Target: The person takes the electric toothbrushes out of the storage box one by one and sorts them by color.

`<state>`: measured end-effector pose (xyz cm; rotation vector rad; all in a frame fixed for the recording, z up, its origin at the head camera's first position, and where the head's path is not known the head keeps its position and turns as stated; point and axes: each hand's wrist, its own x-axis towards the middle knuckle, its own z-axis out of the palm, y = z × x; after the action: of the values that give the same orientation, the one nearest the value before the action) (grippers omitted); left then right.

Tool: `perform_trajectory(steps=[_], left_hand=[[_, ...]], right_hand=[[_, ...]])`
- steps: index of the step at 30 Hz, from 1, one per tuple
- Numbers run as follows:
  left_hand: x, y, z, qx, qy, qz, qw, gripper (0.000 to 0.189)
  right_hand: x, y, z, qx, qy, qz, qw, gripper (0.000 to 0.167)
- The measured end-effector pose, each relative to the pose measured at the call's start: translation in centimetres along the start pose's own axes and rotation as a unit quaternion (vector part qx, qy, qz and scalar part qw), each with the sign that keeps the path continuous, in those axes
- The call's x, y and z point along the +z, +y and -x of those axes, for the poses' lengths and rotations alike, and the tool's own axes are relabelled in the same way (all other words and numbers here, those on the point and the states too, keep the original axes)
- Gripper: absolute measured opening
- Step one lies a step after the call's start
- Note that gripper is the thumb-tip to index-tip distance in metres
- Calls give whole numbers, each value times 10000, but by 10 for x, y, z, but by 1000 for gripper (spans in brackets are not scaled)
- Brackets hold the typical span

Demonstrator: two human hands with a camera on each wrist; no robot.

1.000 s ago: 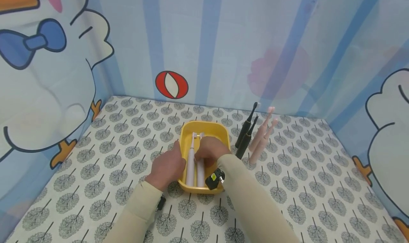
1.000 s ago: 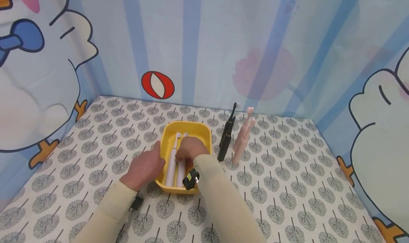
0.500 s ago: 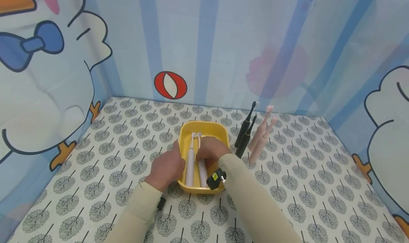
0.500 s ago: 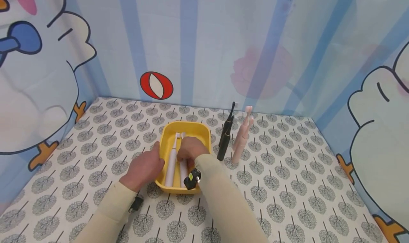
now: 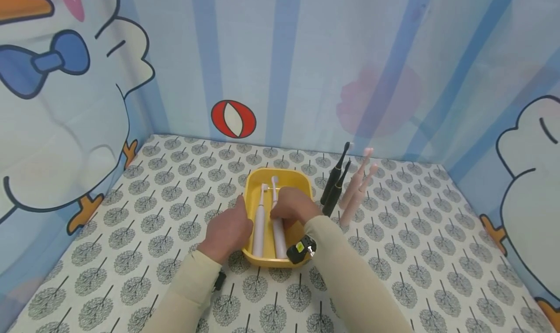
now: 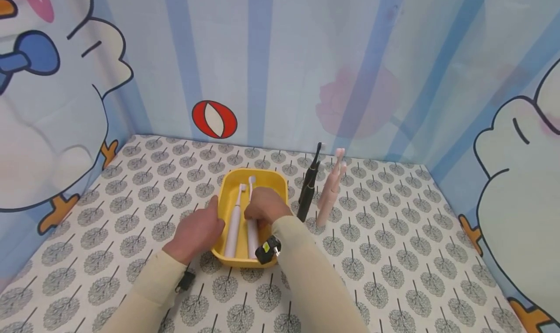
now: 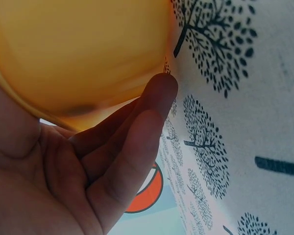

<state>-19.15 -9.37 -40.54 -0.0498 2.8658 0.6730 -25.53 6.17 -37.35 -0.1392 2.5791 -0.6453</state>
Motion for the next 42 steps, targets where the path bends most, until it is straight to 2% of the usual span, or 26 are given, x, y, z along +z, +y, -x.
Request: perform_trajectory(steps=[5, 13, 20, 24, 34, 42], left_hand=[[0, 1, 0, 10, 26, -21, 10000, 69], [0, 0, -1, 22, 40, -58, 10000, 69], [2, 1, 1, 19, 72, -121, 9999, 69], [1, 1, 1, -11, 86, -157, 9998, 70], [3, 0, 1, 123, 169, -108, 9997, 69], [1, -1, 2, 275, 330, -129, 9990, 68]], right_hand=[[-1, 2, 6, -176, 271, -168, 9993, 11], [-10, 4, 18, -447, 735, 52, 9963, 15], [-17, 9, 37, -930, 1352, 116, 9864, 17], [-17, 11, 48, -1033, 1635, -63, 9811, 17], [-16, 14, 72, -1384, 2651, -344, 9536, 29], [-14, 26, 84, -1805, 3017, -773, 9330, 33]])
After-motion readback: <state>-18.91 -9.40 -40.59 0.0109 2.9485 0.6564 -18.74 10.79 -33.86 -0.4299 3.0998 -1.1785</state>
